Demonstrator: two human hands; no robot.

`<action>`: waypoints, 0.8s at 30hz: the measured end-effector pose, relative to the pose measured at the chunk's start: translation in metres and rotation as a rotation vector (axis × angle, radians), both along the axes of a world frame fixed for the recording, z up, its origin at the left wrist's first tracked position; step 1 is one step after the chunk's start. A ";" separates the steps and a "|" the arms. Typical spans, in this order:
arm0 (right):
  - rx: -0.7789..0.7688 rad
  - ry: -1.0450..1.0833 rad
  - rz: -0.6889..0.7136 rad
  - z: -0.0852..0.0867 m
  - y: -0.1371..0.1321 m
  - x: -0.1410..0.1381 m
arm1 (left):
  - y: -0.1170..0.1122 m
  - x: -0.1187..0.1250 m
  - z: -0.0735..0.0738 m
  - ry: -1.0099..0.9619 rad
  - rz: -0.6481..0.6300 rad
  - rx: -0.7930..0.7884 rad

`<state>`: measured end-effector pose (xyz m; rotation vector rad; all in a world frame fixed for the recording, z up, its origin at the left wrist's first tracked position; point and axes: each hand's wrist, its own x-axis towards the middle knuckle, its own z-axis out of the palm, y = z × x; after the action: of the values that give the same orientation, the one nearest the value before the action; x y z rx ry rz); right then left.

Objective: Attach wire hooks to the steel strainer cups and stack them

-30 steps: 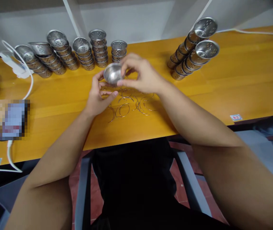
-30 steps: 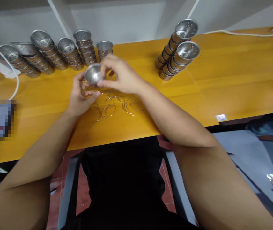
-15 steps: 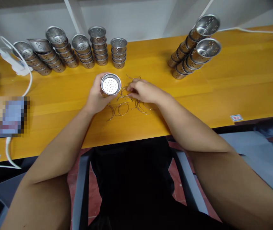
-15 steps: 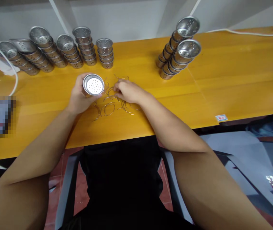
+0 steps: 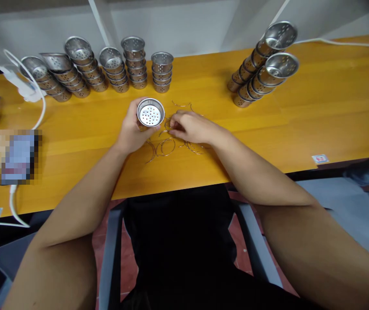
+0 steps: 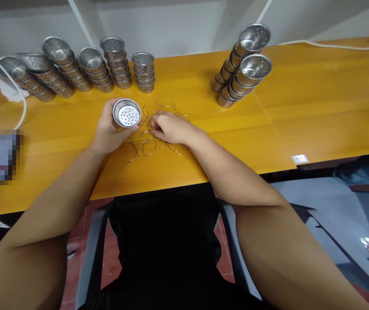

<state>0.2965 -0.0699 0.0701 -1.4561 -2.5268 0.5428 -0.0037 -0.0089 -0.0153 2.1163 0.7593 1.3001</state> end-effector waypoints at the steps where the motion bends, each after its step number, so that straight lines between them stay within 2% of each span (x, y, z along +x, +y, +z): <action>1: -0.006 -0.002 0.013 0.001 -0.002 -0.002 | 0.000 0.000 0.000 -0.001 -0.001 0.005; 9: -0.023 -0.218 -0.066 0.015 -0.022 -0.021 | 0.005 -0.001 -0.007 0.022 -0.016 0.010; 13: -0.002 -0.268 -0.046 0.015 -0.027 -0.026 | 0.009 -0.002 -0.013 0.030 -0.041 0.067; 17: -0.012 -0.150 -0.067 0.010 -0.019 -0.018 | 0.009 -0.003 -0.013 0.005 -0.034 0.069; 24: -0.113 0.307 0.004 0.000 0.004 0.005 | 0.001 0.000 0.000 0.006 -0.001 0.011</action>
<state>0.3017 -0.0662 0.0698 -1.2879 -2.2911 0.8507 -0.0035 -0.0083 -0.0151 2.1297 0.7559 1.3003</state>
